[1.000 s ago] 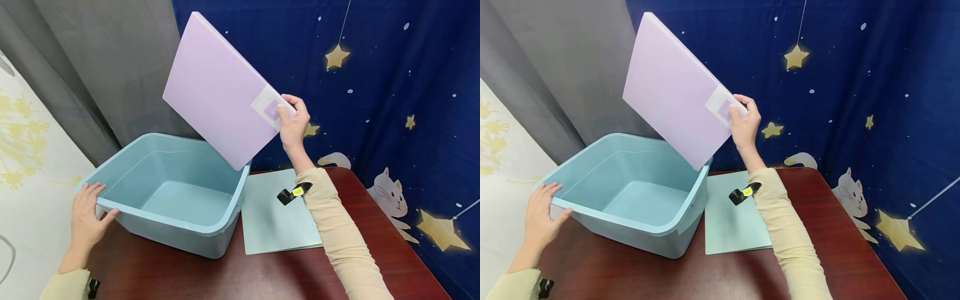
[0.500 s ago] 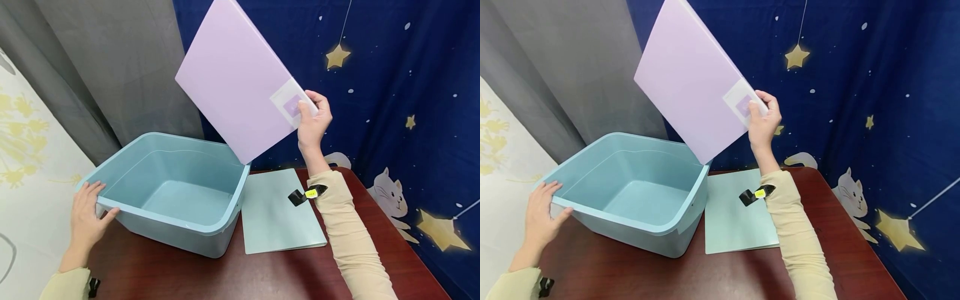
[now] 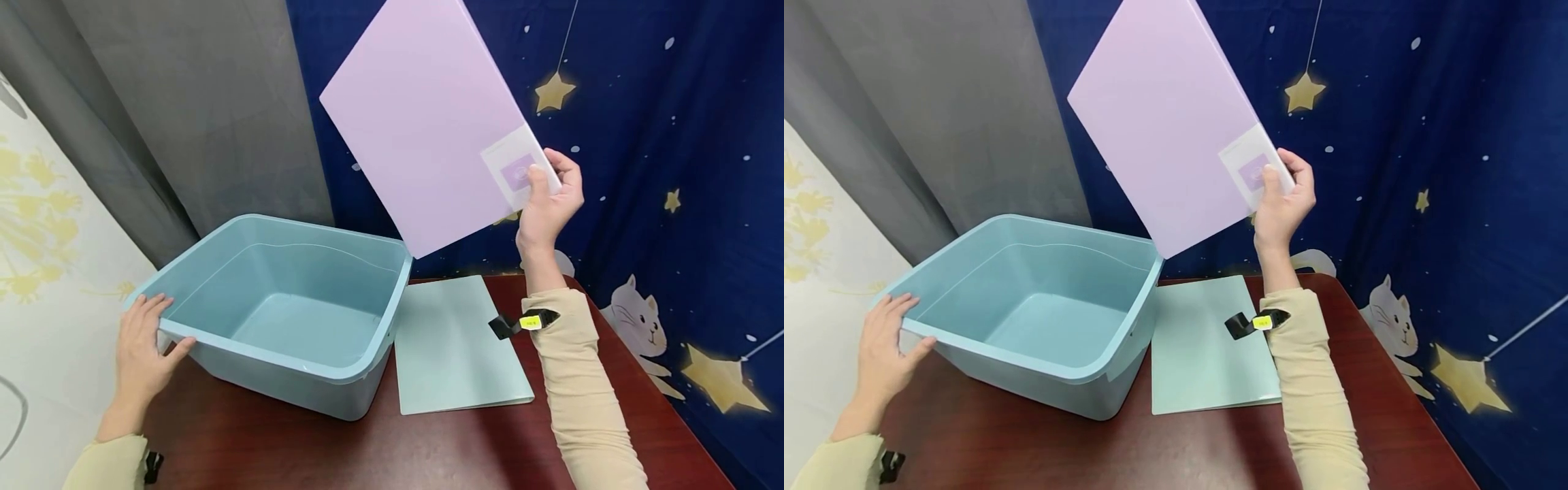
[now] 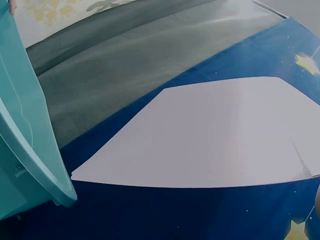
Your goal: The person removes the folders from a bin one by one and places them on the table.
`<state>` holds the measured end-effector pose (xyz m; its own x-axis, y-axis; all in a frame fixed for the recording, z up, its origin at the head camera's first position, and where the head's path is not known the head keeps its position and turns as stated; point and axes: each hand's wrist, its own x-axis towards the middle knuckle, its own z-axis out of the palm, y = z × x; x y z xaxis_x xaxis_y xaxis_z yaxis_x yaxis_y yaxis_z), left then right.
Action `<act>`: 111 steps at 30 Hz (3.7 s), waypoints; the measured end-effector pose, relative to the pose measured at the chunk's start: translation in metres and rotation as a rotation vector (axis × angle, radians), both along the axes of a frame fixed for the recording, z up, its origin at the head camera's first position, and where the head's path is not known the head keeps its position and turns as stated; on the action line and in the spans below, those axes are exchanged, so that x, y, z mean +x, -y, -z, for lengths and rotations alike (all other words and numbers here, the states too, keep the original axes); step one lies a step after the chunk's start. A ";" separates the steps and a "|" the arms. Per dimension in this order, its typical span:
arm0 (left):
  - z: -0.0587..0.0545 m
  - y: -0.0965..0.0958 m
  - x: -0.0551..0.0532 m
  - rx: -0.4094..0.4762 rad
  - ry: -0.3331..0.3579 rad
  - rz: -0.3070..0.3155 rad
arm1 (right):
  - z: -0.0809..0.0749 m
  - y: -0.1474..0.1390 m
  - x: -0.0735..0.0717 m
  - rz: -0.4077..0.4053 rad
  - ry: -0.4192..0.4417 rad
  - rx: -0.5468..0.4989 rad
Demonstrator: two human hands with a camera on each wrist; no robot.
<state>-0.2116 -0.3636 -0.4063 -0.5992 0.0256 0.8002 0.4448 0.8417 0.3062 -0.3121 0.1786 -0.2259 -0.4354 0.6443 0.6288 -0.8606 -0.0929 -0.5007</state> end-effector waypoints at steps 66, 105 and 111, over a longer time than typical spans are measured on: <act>0.001 -0.001 -0.001 -0.006 0.014 -0.008 | 0.071 -0.094 0.057 0.115 0.082 -0.087; 0.000 -0.002 -0.001 0.000 0.011 -0.008 | 0.119 -0.136 0.087 0.202 0.284 -0.088; -0.001 -0.002 0.000 -0.004 0.017 -0.012 | 0.129 -0.139 0.089 0.204 0.336 -0.084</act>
<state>-0.2116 -0.3615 -0.4051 -0.6131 0.0217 0.7897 0.4295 0.8481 0.3101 -0.2233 0.3174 -0.3545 -0.4657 0.7816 0.4150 -0.6555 0.0103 -0.7551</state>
